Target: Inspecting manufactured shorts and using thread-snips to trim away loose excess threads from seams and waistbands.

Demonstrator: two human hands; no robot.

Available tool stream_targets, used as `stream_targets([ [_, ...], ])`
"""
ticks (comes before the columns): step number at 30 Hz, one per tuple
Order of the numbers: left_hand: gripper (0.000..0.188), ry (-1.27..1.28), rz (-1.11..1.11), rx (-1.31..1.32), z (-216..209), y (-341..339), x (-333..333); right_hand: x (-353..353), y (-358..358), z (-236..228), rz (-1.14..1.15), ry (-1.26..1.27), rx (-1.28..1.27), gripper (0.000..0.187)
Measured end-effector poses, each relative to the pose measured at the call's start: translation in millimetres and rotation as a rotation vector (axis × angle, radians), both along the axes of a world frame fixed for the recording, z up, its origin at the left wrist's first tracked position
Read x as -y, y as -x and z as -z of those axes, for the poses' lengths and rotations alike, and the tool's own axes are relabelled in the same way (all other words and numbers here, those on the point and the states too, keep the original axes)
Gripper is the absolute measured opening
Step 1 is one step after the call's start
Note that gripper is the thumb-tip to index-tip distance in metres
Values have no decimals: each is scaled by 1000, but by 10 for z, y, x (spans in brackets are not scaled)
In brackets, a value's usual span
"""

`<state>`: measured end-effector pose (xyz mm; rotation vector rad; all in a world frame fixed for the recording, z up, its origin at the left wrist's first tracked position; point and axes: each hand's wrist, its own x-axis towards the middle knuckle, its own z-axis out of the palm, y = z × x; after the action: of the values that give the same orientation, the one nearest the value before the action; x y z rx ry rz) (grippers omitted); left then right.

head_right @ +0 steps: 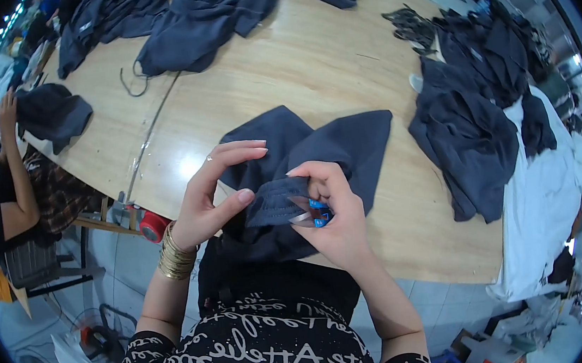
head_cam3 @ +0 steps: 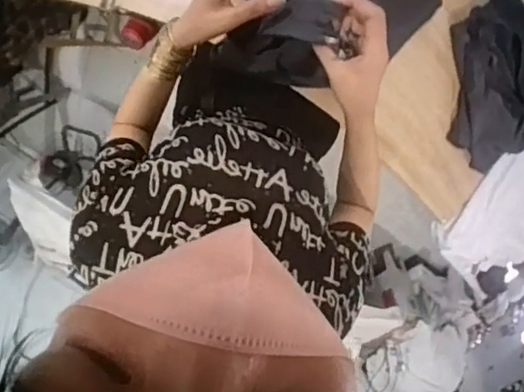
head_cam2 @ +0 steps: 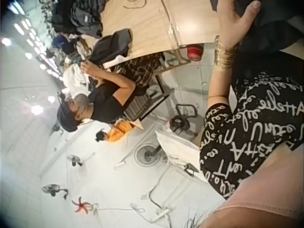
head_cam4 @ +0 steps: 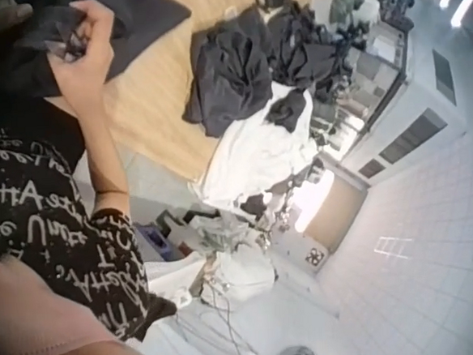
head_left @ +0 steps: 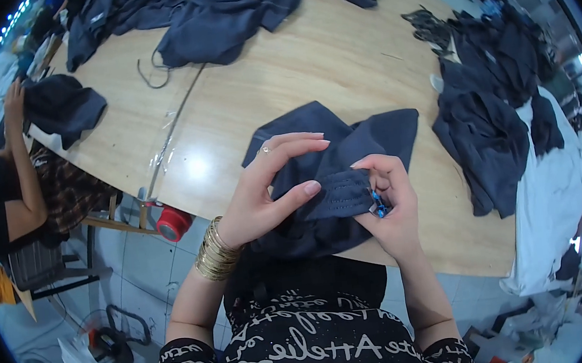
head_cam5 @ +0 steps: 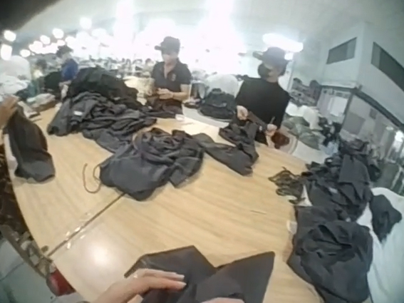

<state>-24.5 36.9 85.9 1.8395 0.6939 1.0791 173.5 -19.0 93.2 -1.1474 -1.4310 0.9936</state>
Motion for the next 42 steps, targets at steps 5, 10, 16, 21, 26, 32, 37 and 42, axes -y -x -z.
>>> stream_targets([
  [5,51,-178,28,-62,-188,-311,217,182,-184,-22,43,59,0,47],
  [10,66,-65,48,-108,-81,-396,339,253,-205,10,39,50,-122,50],
  [16,47,542,204,-31,-30,-340,351,330,-170,53,63,87,-171,53],
  [21,24,748,250,52,-104,-358,345,405,-283,-71,78,155,66,54],
  [26,19,672,229,30,-110,-355,329,537,-389,-287,250,-121,529,42],
  [32,18,535,234,49,-63,-447,328,537,-251,-298,282,166,206,21],
  [37,15,587,260,182,-35,-447,346,453,-220,-244,116,493,-486,11],
  [42,11,511,227,334,85,-506,375,451,-162,-139,8,609,-815,9],
])
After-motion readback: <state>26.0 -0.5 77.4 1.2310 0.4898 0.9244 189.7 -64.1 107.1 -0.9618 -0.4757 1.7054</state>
